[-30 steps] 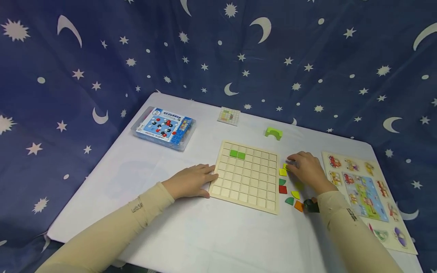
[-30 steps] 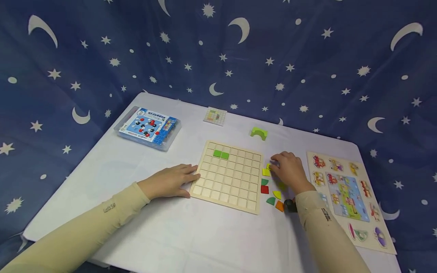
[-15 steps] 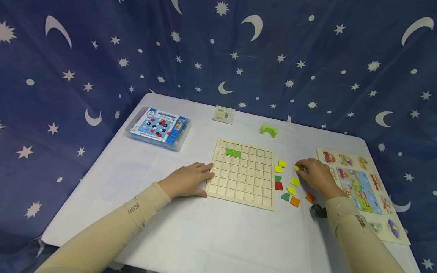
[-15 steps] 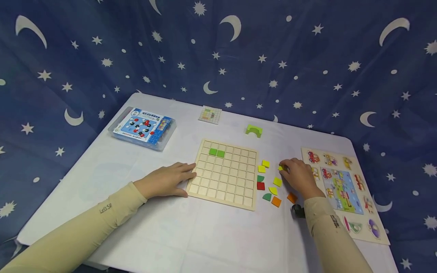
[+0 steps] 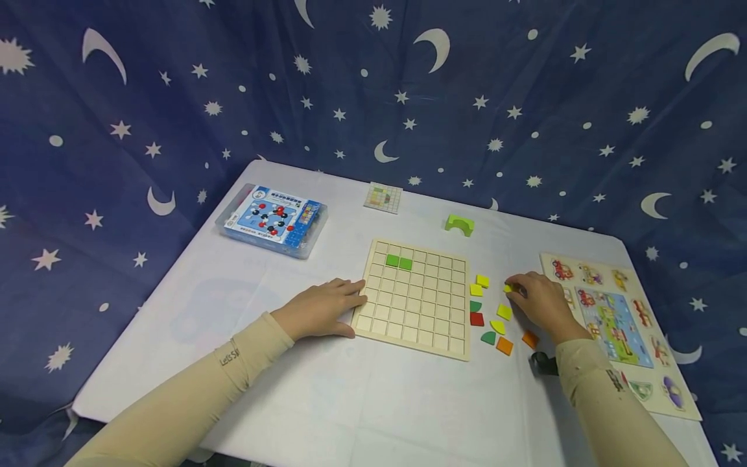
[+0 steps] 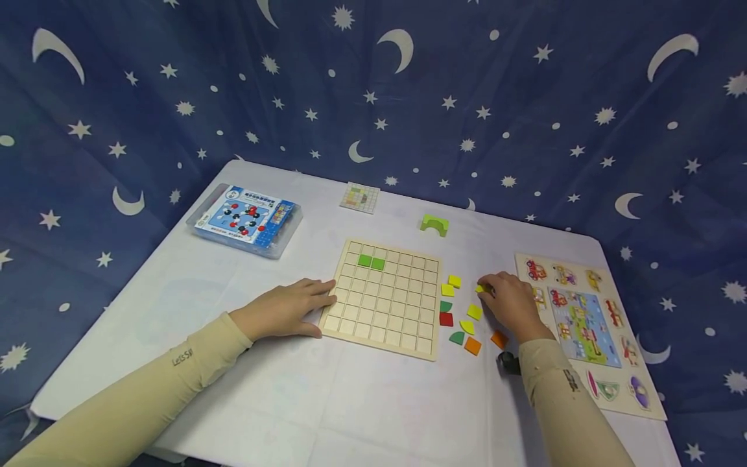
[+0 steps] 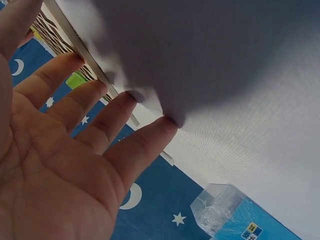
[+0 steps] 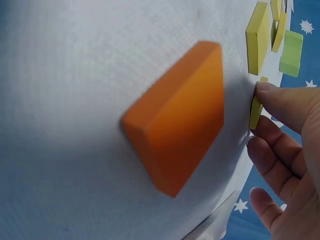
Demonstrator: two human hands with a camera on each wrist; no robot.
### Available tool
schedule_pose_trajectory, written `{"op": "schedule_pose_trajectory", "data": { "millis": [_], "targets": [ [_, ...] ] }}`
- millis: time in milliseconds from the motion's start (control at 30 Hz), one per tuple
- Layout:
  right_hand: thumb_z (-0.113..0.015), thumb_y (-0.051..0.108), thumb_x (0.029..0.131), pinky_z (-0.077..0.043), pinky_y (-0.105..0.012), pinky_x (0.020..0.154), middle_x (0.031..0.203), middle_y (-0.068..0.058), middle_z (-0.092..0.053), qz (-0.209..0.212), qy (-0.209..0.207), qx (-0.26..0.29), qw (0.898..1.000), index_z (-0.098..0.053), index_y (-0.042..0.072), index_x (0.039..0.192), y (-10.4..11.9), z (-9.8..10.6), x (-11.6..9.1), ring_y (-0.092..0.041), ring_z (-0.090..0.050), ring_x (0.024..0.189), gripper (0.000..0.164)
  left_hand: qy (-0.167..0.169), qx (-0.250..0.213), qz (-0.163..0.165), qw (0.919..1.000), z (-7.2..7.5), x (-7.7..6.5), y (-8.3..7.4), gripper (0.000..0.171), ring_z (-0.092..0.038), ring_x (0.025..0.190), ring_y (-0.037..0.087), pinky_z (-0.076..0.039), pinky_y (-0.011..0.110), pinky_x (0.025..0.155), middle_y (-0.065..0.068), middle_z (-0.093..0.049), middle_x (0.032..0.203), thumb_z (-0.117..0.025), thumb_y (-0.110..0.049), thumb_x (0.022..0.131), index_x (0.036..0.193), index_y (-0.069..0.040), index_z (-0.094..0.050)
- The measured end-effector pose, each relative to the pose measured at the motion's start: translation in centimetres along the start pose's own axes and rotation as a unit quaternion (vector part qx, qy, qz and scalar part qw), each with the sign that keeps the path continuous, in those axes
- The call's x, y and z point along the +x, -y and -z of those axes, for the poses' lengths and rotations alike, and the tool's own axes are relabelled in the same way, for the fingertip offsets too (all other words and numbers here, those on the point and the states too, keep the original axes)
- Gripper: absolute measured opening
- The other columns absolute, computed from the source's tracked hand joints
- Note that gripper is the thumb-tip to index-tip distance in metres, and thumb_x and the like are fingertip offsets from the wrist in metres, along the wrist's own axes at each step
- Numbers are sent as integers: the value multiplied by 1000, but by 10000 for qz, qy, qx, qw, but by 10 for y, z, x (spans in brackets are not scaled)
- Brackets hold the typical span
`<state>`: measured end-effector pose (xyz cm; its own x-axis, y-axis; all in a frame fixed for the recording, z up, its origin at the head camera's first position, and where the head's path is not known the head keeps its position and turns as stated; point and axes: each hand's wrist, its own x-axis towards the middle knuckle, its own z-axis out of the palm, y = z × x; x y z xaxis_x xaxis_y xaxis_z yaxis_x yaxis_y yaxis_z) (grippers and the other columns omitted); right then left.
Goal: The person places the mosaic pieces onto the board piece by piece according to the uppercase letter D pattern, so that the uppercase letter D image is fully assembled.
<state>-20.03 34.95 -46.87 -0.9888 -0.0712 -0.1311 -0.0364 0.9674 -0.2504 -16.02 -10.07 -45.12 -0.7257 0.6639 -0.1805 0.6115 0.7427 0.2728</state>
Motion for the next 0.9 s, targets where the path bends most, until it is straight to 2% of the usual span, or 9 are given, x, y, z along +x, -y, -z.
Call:
{"op": "schedule_pose_trajectory", "data": {
  "millis": [233, 400, 633, 900],
  "targets": [
    [-73, 17, 91, -31, -61, 103, 114, -17, -64, 105, -157, 115, 9998, -66, 5, 122, 6, 0, 3, -36, -56, 107, 34, 18, 33, 12, 10000, -2, -1, 1, 73, -35, 144, 31, -43, 54, 105, 6, -33, 160, -73, -51, 85, 145, -16, -52],
    [-72, 19, 92, -28, -59, 107, 116, -16, -64, 350, -303, 259, 9986, -65, 5, 123, 24, 1, 9, -35, -54, 107, 35, -30, 19, -18, 10000, -2, -1, 2, 72, -35, 144, 32, -42, 54, 106, 6, -34, 160, -73, -50, 85, 145, -16, -52],
    [-72, 19, 92, -30, -57, 106, 113, -13, -66, 1096, -415, 247, 9928, -67, 5, 120, 63, -1, 22, -32, -57, 107, 32, -20, -23, 38, 10000, 0, -1, 0, 73, -35, 144, 31, -42, 54, 106, 5, -33, 160, -74, -50, 84, 145, -17, -52],
    [-74, 23, 91, -37, -55, 104, 107, -5, -68, 1998, -445, 23, 9788, -70, 10, 117, 114, -15, 38, -27, -61, 104, 29, -6, 19, 56, 10000, -1, 0, 1, 72, -35, 144, 31, -42, 55, 105, 4, -34, 160, -74, -50, 85, 145, -18, -52]
  ]
}}
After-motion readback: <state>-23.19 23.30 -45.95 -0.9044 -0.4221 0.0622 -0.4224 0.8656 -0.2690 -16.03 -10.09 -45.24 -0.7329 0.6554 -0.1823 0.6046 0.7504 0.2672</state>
